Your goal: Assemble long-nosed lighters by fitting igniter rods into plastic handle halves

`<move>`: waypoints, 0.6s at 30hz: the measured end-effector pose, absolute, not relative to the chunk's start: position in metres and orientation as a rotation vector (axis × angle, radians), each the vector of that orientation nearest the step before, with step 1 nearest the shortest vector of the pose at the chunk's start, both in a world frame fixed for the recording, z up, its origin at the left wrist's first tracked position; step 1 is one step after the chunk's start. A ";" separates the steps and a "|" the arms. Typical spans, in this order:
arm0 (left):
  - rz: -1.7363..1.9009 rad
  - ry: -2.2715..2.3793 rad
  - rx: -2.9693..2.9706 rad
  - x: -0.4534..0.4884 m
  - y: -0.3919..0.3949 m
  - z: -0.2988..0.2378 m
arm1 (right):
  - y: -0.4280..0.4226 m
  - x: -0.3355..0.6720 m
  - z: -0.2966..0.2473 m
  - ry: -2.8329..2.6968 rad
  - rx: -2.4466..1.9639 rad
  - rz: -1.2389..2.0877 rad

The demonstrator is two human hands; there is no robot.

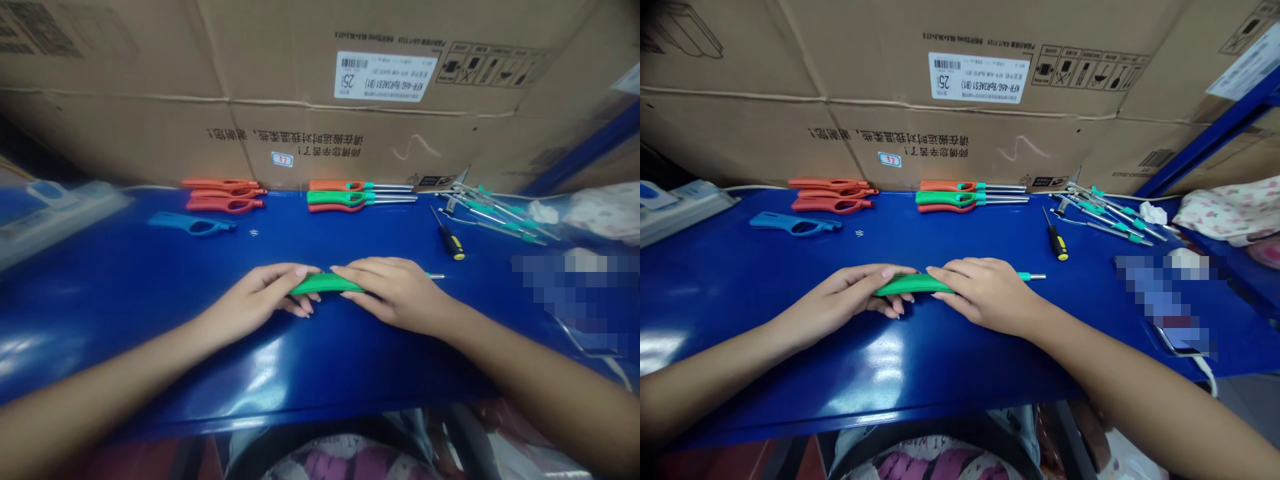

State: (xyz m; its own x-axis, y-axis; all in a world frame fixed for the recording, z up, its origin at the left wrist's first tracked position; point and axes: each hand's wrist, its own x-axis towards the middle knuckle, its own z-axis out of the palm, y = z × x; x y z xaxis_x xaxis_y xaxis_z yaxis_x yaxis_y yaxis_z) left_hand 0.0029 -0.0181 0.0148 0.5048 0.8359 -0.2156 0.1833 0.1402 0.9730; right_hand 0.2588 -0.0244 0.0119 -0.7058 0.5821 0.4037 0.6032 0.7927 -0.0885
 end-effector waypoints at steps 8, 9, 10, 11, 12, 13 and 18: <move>0.655 0.710 2.491 -0.011 -0.021 0.009 | -0.031 0.260 0.010 -2.533 -0.827 0.044; 0.657 0.685 2.516 -0.011 -0.021 0.009 | -0.031 0.260 0.011 -2.530 -0.817 0.050; 0.660 0.680 2.535 -0.011 -0.021 0.010 | -0.032 0.260 0.011 -2.533 -0.815 0.054; 0.658 0.688 2.553 -0.011 -0.020 0.011 | -0.031 0.260 0.012 -2.541 -0.822 0.059; 0.649 0.703 2.572 -0.011 -0.020 0.012 | -0.031 0.260 0.013 -2.550 -0.836 0.063; 0.632 0.723 2.592 -0.012 -0.019 0.014 | -0.030 0.260 0.013 -2.556 -0.857 0.066; 0.607 0.860 2.596 -0.018 -0.013 0.020 | -0.020 0.267 0.017 -2.533 -0.981 -0.040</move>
